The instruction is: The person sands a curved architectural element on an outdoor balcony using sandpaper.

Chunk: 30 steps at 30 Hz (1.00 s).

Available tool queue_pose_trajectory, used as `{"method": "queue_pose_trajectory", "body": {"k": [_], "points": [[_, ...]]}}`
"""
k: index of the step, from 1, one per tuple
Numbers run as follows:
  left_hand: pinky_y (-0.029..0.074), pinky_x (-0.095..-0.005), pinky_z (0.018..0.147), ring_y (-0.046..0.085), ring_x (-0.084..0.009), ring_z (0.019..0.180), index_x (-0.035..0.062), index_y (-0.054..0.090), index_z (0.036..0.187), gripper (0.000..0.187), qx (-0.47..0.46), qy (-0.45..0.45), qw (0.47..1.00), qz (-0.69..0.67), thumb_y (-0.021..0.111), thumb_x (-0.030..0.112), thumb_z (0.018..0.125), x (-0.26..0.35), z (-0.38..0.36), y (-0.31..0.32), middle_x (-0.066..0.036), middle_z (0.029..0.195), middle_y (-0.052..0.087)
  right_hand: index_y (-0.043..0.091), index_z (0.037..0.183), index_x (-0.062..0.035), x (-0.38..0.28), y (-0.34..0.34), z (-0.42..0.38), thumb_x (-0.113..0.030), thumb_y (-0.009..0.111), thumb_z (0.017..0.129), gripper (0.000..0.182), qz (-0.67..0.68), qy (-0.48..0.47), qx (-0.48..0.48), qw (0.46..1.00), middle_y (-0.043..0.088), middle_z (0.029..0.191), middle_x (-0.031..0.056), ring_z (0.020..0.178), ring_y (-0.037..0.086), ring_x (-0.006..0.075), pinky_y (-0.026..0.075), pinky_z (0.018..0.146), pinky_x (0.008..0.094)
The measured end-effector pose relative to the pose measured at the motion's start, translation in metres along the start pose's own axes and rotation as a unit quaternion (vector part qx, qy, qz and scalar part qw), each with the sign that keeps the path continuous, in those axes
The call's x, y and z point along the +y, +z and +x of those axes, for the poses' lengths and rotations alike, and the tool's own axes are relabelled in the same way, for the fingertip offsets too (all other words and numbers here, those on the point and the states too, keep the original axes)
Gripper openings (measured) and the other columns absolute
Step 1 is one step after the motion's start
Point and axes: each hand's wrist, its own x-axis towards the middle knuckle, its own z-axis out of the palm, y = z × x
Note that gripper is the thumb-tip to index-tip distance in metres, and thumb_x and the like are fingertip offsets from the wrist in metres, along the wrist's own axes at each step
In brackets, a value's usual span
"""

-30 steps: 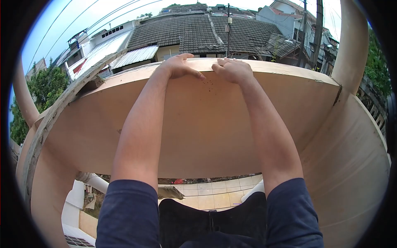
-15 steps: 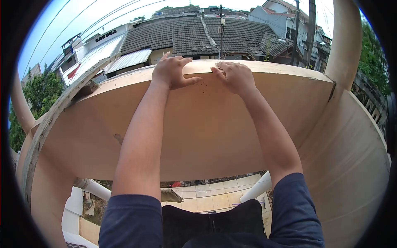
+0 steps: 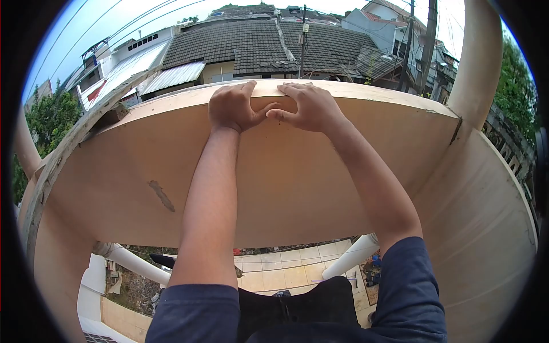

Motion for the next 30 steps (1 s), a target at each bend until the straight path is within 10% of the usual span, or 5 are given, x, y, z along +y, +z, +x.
{"method": "queue_pose_trajectory", "body": {"k": [13,15,19,25,30], "points": [[0.061,-0.0443,0.074,0.077,-0.0313,0.078,0.0096,0.077,0.118,0.074,-0.001,-0.002,0.999,-0.04,0.056,0.076,0.095,0.0,0.0,-0.004,-0.013,0.084,0.079,0.069,0.144,-0.0132,0.018,0.006,-0.001,-0.066,0.075,0.092,0.074,-0.068,-0.073,0.201,0.974,0.079,0.125,0.0133,0.121,0.072,0.0325,0.055,0.104,0.0454],[0.061,-0.0448,0.074,0.077,-0.0314,0.079,0.0098,0.075,0.122,0.073,0.003,-0.001,0.999,-0.033,0.057,0.075,0.095,0.001,0.0,-0.005,-0.013,0.083,0.079,0.064,0.149,-0.0152,0.015,-0.018,0.005,-0.065,0.069,0.097,0.073,0.129,0.136,-0.076,0.979,0.078,0.124,0.0163,0.12,0.073,0.0339,0.055,0.103,0.0464],[0.061,-0.0442,0.076,0.077,-0.0315,0.079,0.0096,0.077,0.116,0.07,0.02,0.0,0.999,-0.042,0.058,0.074,0.095,0.0,0.0,0.0,-0.012,0.083,0.079,0.063,0.15,-0.0198,0.0,-0.018,0.001,-0.058,0.064,0.103,0.06,0.045,0.086,-0.042,0.994,0.077,0.126,0.0144,0.118,0.073,0.0351,0.057,0.101,0.0459],[0.06,-0.0442,0.077,0.076,-0.0322,0.079,0.0089,0.079,0.098,0.062,0.001,-0.003,1.0,-0.03,0.062,0.068,0.094,0.001,0.0,-0.004,-0.012,0.084,0.079,0.075,0.136,-0.0224,0.016,0.02,-0.026,-0.027,0.065,0.105,0.033,-0.05,-0.179,0.278,0.942,0.077,0.132,0.0001,0.123,0.071,0.025,0.055,0.104,0.0436],[0.059,-0.0445,0.077,0.076,-0.0327,0.078,0.0093,0.077,0.096,0.047,0.016,-0.001,0.999,-0.042,0.065,0.055,0.094,0.002,-0.001,-0.003,-0.011,0.083,0.078,0.072,0.14,-0.0219,0.035,0.041,-0.036,-0.031,0.068,0.102,0.04,-0.08,-0.023,0.346,0.935,0.069,0.146,-0.0014,0.132,0.065,0.0223,0.048,0.115,0.0444]]}}
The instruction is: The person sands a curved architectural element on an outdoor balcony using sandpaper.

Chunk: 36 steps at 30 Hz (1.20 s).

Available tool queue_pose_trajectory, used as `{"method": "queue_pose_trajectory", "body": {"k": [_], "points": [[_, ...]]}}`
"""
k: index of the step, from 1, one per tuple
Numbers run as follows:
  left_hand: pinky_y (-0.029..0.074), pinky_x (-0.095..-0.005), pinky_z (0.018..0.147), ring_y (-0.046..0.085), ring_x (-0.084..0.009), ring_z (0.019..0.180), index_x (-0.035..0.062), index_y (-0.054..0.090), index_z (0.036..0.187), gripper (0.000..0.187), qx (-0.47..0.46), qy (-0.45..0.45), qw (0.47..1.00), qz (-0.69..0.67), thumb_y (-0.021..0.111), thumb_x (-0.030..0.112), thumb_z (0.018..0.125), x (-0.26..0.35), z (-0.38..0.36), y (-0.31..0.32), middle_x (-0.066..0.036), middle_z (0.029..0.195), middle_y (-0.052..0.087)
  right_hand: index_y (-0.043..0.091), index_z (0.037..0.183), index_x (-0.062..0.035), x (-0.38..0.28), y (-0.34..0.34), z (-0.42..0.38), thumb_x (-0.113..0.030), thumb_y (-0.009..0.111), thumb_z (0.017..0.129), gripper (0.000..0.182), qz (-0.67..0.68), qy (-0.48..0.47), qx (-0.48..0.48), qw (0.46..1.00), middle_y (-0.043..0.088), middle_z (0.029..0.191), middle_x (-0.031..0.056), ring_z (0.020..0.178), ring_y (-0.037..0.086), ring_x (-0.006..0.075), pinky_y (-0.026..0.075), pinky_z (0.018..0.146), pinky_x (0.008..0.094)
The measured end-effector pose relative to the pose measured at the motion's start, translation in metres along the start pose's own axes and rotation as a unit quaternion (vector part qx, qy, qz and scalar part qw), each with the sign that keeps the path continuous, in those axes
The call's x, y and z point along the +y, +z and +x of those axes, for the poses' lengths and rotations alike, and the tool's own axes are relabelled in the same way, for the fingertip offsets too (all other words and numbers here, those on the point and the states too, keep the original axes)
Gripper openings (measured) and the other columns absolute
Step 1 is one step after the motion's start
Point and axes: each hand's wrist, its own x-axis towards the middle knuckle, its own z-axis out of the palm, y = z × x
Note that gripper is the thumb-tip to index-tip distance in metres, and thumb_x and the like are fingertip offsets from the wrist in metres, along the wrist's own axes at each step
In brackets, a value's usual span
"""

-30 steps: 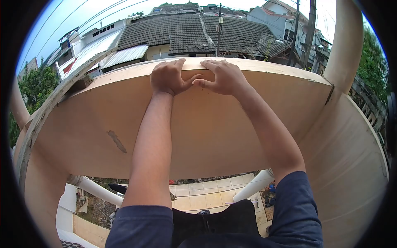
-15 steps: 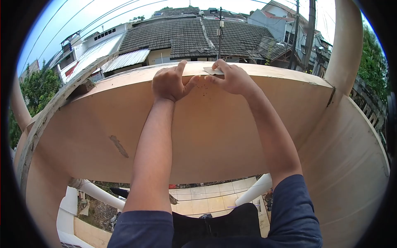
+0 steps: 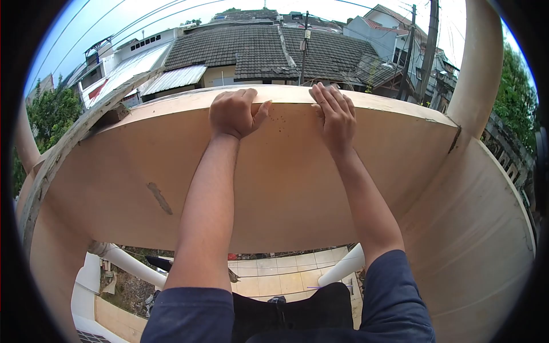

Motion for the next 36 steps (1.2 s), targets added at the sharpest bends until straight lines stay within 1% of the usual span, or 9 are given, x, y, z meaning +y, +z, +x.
{"method": "queue_pose_trajectory", "body": {"k": [5,10,14,21,24,27,28,32,36], "points": [[0.06,-0.0426,0.077,0.076,-0.029,0.075,0.0109,0.074,0.088,0.048,0.015,0.004,1.0,-0.005,0.064,0.058,0.095,0.001,0.0,0.0,-0.008,0.082,0.077,0.063,0.151,-0.024,-0.04,0.007,-0.019,-0.037,0.067,0.101,0.052,0.012,-0.169,-0.085,0.982,0.058,0.159,-0.0024,0.151,0.048,0.0229,0.037,0.127,0.0451],[0.059,-0.0442,0.077,0.076,-0.0316,0.078,0.0099,0.077,0.097,0.045,0.015,0.01,1.0,0.012,0.064,0.053,0.095,0.0,-0.001,-0.001,-0.01,0.086,0.079,0.052,0.159,-0.011,-0.026,0.03,-0.028,-0.038,0.056,0.107,0.059,-0.045,0.088,0.043,0.994,0.05,0.167,0.0023,0.159,0.038,0.0308,0.022,0.131,0.0547],[0.059,-0.0443,0.077,0.076,-0.0312,0.079,0.0102,0.077,0.096,0.046,-0.013,-0.005,1.0,-0.007,0.064,0.054,0.095,0.002,0.0,-0.003,-0.01,0.086,0.079,0.049,0.161,-0.0112,-0.053,0.037,-0.037,-0.049,0.049,0.11,0.063,-0.085,-0.037,-0.044,0.995,0.042,0.171,0.0036,0.161,0.032,0.0304,0.017,0.132,0.0558],[0.059,-0.0434,0.079,0.076,-0.0306,0.079,0.011,0.077,0.097,0.044,-0.002,-0.006,1.0,0.001,0.063,0.052,0.096,0.002,-0.002,-0.005,-0.009,0.084,0.078,0.047,0.163,-0.0155,-0.049,0.032,-0.023,-0.068,0.046,0.105,0.079,-0.025,0.106,0.057,0.992,0.043,0.17,0.0046,0.162,0.03,0.0326,0.01,0.132,0.0612],[0.059,-0.0436,0.079,0.076,-0.0304,0.079,0.0121,0.077,0.097,0.04,-0.005,-0.007,1.0,-0.005,0.063,0.05,0.097,0.002,-0.001,-0.002,-0.008,0.084,0.079,0.047,0.161,-0.0098,-0.061,0.026,-0.026,-0.077,0.043,0.102,0.09,-0.066,-0.057,-0.036,0.995,0.042,0.169,0.012,0.162,0.028,0.0369,0.007,0.131,0.0652],[0.059,-0.0437,0.079,0.076,-0.0303,0.079,0.0132,0.077,0.097,0.036,-0.002,-0.005,1.0,0.0,0.063,0.046,0.098,0.001,0.0,-0.002,-0.007,0.085,0.079,0.047,0.16,-0.01,-0.032,0.023,-0.016,-0.079,0.042,0.101,0.091,-0.189,0.107,-0.002,0.976,0.043,0.167,0.0142,0.161,0.029,0.0384,0.005,0.131,0.0655],[0.059,-0.0436,0.079,0.076,-0.0302,0.079,0.0136,0.077,0.097,0.034,-0.004,-0.007,1.0,0.007,0.063,0.044,0.099,0.002,-0.001,-0.003,-0.006,0.085,0.079,0.047,0.16,-0.0122,-0.03,0.025,-0.011,-0.081,0.039,0.1,0.091,-0.047,0.188,0.029,0.981,0.044,0.165,0.0135,0.16,0.03,0.0392,0.0,0.129,0.069],[0.059,-0.0436,0.079,0.076,-0.0304,0.078,0.0137,0.077,0.096,0.032,-0.013,-0.01,1.0,0.001,0.063,0.042,0.1,0.002,-0.003,-0.002,-0.006,0.086,0.079,0.045,0.161,-0.0126,-0.072,0.022,-0.016,-0.082,0.033,0.101,0.092,-0.062,0.015,-0.042,0.997,0.045,0.164,0.0127,0.161,0.028,0.0396,-0.008,0.125,0.0744],[0.058,-0.0421,0.076,0.075,-0.0283,0.072,0.0143,0.073,0.086,0.041,0.038,0.004,0.999,-0.009,0.059,0.049,0.102,-0.002,0.0,0.004,-0.007,0.073,0.074,0.044,0.161,-0.0132,-0.034,0.02,-0.01,-0.088,0.038,0.096,0.099,-0.109,0.115,-0.017,0.987,0.041,0.167,0.011,0.161,0.028,0.0385,-0.01,0.121,0.0783]]}}
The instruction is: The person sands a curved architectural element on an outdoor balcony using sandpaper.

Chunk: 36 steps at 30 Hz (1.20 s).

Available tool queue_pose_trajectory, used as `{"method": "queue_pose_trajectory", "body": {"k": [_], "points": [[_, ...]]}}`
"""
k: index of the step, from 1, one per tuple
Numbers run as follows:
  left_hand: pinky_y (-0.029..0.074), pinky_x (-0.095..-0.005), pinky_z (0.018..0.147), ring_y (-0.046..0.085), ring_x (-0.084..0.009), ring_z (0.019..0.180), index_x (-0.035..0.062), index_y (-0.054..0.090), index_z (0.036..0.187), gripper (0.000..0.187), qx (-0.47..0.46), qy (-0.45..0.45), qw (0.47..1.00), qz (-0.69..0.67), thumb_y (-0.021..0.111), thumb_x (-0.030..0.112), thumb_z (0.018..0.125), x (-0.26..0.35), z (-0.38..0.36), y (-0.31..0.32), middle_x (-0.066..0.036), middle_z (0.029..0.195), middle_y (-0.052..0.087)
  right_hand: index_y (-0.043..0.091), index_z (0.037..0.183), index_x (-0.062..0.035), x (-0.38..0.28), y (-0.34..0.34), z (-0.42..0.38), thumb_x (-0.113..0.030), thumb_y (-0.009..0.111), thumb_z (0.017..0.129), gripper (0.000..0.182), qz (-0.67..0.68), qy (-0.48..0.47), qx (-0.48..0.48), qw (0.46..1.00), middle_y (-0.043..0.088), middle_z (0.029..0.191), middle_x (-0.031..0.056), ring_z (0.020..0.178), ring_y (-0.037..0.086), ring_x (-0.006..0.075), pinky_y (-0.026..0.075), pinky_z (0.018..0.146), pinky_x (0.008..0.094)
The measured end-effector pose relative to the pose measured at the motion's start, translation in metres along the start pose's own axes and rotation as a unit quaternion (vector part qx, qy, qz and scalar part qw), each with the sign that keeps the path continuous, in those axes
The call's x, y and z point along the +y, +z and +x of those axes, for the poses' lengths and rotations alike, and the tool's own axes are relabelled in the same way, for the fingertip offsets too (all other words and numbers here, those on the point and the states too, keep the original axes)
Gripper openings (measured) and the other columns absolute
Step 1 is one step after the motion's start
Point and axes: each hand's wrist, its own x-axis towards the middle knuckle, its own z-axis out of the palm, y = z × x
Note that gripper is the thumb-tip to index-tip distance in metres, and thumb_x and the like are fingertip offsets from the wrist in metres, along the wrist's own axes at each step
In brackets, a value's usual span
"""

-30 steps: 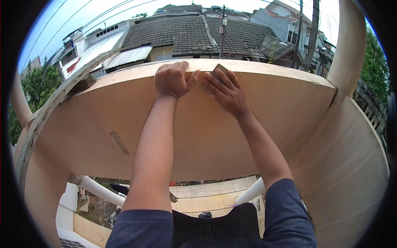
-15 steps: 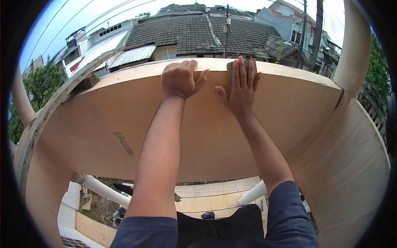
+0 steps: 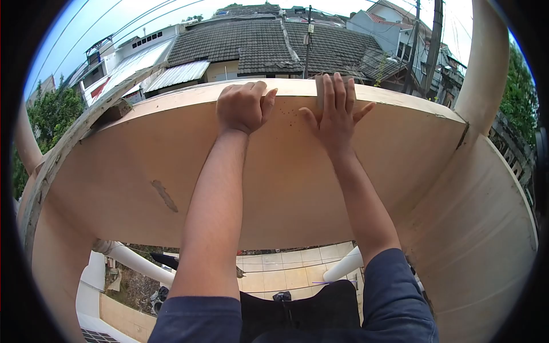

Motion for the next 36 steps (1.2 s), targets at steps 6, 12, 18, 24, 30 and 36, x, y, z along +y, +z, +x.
{"method": "queue_pose_trajectory", "body": {"k": [6,12,18,24,30,36], "points": [[0.059,-0.0427,0.078,0.076,-0.0293,0.078,0.014,0.077,0.096,0.03,-0.038,-0.009,0.999,0.011,0.063,0.041,0.1,0.004,0.0,-0.006,-0.004,0.087,0.079,0.042,0.162,-0.0124,-0.024,-0.008,-0.008,-0.088,0.042,0.094,0.101,0.004,-0.075,-0.025,0.997,0.041,0.167,0.0096,0.158,0.032,0.0371,-0.007,0.121,0.0792],[0.059,-0.0426,0.078,0.076,-0.0288,0.079,0.0138,0.077,0.095,0.031,-0.028,-0.011,0.999,0.019,0.063,0.041,0.1,0.003,-0.002,-0.003,-0.004,0.088,0.079,0.069,0.14,-0.0022,0.019,-0.006,0.021,-0.069,0.034,0.11,0.082,-0.031,-0.011,-0.005,0.999,0.068,0.144,0.0198,0.153,0.046,0.0386,0.004,0.129,0.0692],[0.059,-0.0422,0.078,0.076,-0.0286,0.079,0.0137,0.077,0.095,0.03,-0.035,-0.011,0.999,0.009,0.064,0.041,0.099,0.002,-0.001,-0.003,-0.004,0.089,0.079,0.082,0.105,-0.0012,0.024,-0.041,0.079,-0.053,0.04,0.112,0.067,0.029,0.044,-0.266,0.962,0.078,0.118,0.0235,0.121,0.071,0.0367,0.052,0.109,0.0504],[0.059,-0.043,0.08,0.076,-0.0292,0.08,0.0135,0.077,0.095,0.031,-0.031,-0.009,0.999,0.011,0.063,0.041,0.099,0.002,-0.002,-0.003,-0.004,0.09,0.079,0.086,0.106,-0.0131,0.034,-0.049,0.128,-0.062,0.049,0.107,0.061,0.067,0.095,-0.512,0.851,0.08,0.109,0.017,0.109,0.075,0.0339,0.057,0.098,0.0491],[0.059,-0.0432,0.08,0.076,-0.0302,0.08,0.0131,0.077,0.096,0.033,-0.036,-0.011,0.999,0.012,0.061,0.041,0.1,0.002,-0.001,-0.006,-0.005,0.089,0.079,0.088,0.099,-0.0105,0.062,-0.013,0.147,-0.067,0.05,0.107,0.068,0.132,0.14,-0.47,0.861,0.08,0.115,0.0179,0.106,0.075,0.0316,0.059,0.091,0.0452],[0.059,-0.0432,0.08,0.076,-0.0302,0.08,0.0131,0.076,0.096,0.033,-0.032,-0.003,0.999,0.009,0.06,0.041,0.1,0.004,0.001,-0.007,-0.006,0.089,0.079,0.085,0.109,-0.0101,0.026,0.003,0.127,-0.068,0.059,0.102,0.064,-0.042,0.126,-0.385,0.913,0.08,0.111,0.0123,0.107,0.077,0.0292,0.062,0.088,0.0449]]}}
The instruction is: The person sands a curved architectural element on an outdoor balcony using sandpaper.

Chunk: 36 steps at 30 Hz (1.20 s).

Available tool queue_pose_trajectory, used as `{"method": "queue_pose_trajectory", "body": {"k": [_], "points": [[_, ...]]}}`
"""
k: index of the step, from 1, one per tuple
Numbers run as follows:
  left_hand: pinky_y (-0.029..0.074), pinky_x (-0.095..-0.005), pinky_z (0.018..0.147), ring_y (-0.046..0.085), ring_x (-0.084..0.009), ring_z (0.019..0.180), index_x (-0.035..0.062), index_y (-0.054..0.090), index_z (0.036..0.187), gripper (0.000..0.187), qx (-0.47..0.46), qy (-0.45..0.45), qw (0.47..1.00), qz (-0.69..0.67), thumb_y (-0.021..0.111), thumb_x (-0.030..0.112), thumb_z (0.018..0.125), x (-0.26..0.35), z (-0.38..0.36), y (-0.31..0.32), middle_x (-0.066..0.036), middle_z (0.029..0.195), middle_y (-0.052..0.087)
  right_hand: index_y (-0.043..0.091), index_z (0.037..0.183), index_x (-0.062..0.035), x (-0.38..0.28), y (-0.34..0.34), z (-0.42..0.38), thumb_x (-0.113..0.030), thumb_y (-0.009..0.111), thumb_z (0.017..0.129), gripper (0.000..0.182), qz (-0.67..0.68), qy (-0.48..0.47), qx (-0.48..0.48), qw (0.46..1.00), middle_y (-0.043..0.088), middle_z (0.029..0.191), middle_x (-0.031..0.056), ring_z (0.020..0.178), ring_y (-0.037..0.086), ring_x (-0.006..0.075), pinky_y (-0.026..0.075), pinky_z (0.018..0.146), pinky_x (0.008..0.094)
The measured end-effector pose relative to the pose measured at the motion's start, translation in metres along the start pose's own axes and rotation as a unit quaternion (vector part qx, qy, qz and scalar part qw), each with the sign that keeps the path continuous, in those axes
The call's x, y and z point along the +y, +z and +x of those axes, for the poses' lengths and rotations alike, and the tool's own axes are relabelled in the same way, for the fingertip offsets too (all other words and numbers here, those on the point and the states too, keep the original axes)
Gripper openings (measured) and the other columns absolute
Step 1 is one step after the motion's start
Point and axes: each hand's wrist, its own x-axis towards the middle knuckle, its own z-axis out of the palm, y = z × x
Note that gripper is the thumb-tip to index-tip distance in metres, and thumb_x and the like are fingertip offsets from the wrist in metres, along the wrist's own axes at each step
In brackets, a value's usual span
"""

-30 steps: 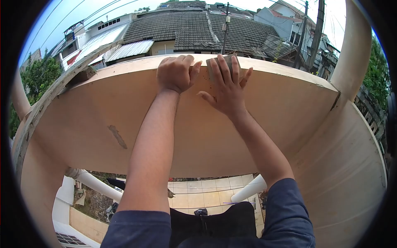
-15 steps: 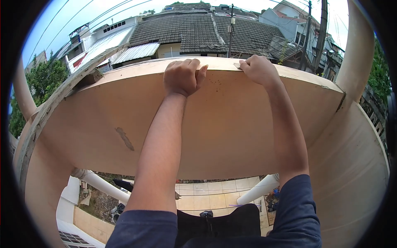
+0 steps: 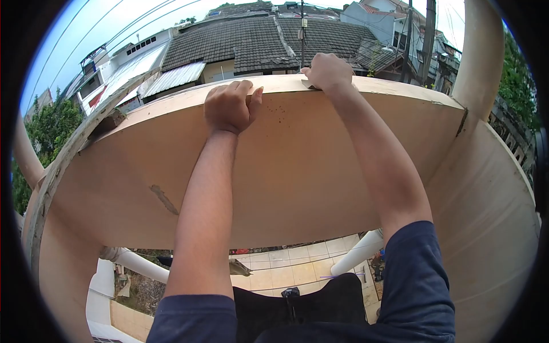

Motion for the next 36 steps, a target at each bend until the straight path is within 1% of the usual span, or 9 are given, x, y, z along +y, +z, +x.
{"method": "queue_pose_trajectory", "body": {"k": [5,10,17,19,21,25,29,33,36], "points": [[0.059,-0.0426,0.081,0.076,-0.0299,0.081,0.0139,0.077,0.096,0.032,0.026,0.004,1.0,0.002,0.061,0.042,0.1,-0.001,-0.002,0.003,-0.006,0.09,0.079,0.074,0.136,-0.0148,0.002,0.031,0.005,-0.087,0.039,0.098,0.089,0.136,-0.04,0.017,0.99,0.074,0.133,0.0121,0.138,0.062,0.0311,0.051,0.111,0.0506],[0.059,-0.0424,0.081,0.076,-0.0299,0.082,0.0138,0.077,0.096,0.033,0.007,-0.009,1.0,-0.004,0.061,0.042,0.1,0.001,-0.002,0.002,-0.005,0.09,0.079,0.056,0.159,-0.026,-0.006,-0.009,-0.033,-0.099,0.018,0.09,0.107,0.114,-0.118,-0.202,0.965,0.059,0.158,0.0075,0.15,0.05,0.0332,0.036,0.125,0.056],[0.059,-0.0421,0.08,0.076,-0.0282,0.081,0.0137,0.077,0.096,0.032,-0.001,-0.017,1.0,-0.003,0.062,0.042,0.099,0.001,-0.002,0.0,-0.003,0.09,0.079,0.069,0.146,-0.0275,-0.021,0.002,-0.046,-0.095,0.009,0.093,0.105,0.028,-0.089,-0.09,0.992,0.076,0.135,0.0049,0.134,0.065,0.0325,0.035,0.123,0.0584],[0.059,-0.0421,0.08,0.076,-0.0282,0.081,0.0137,0.077,0.096,0.031,0.003,-0.019,1.0,0.003,0.063,0.042,0.099,0.001,-0.001,0.0,-0.003,0.09,0.079,0.073,0.139,-0.0233,-0.025,0.019,-0.054,-0.091,0.019,0.097,0.097,0.06,-0.072,-0.058,0.994,0.08,0.121,0.0034,0.123,0.071,0.0317,0.042,0.119,0.0548],[0.059,-0.0421,0.08,0.076,-0.028,0.081,0.0137,0.077,0.096,0.03,0.009,-0.007,1.0,0.001,0.063,0.041,0.099,-0.001,-0.001,0.003,-0.003,0.089,0.079,0.075,0.136,-0.0206,-0.024,0.051,-0.062,-0.084,0.038,0.1,0.082,0.063,-0.159,0.218,0.961,0.082,0.114,0.0043,0.118,0.074,0.0314,0.047,0.116,0.0513],[0.059,-0.0419,0.081,0.076,-0.0279,0.078,0.0136,0.076,0.091,0.037,0.035,-0.002,0.999,-0.006,0.064,0.047,0.098,-0.001,0.0,0.007,-0.004,0.084,0.077,0.074,0.134,-0.0145,0.017,0.062,-0.067,-0.079,0.053,0.097,0.078,-0.007,-0.261,0.45,0.854,0.071,0.139,0.006,0.141,0.056,0.0353,0.022,0.127,0.0666],[0.059,-0.0425,0.079,0.076,-0.0292,0.08,0.0138,0.077,0.095,0.03,0.009,-0.015,1.0,0.001,0.064,0.041,0.098,0.001,-0.003,-0.001,-0.004,0.089,0.079,0.062,0.15,-0.0173,0.015,0.074,-0.057,-0.078,0.05,0.099,0.08,0.011,-0.113,0.464,0.878,0.064,0.148,0.0054,0.151,0.045,0.0355,0.012,0.129,0.0678],[0.059,-0.0429,0.078,0.076,-0.0293,0.079,0.0138,0.077,0.096,0.031,0.017,-0.003,1.0,0.002,0.063,0.041,0.099,0.0,-0.001,0.002,-0.004,0.089,0.079,0.053,0.157,-0.0161,0.019,0.063,-0.065,-0.077,0.048,0.1,0.084,-0.035,-0.407,0.349,0.843,0.062,0.151,0.0051,0.152,0.045,0.0345,0.014,0.131,0.0613],[0.058,-0.0435,0.078,0.075,-0.0299,0.079,0.0137,0.076,0.097,0.031,0.013,-0.005,1.0,-0.004,0.062,0.041,0.099,-0.001,-0.001,0.003,-0.005,0.087,0.078,0.055,0.154,-0.0146,0.033,0.074,-0.055,-0.08,0.045,0.1,0.085,-0.009,-0.222,0.4,0.889,0.058,0.154,0.0027,0.153,0.042,0.0367,0.013,0.129,0.0687]]}}
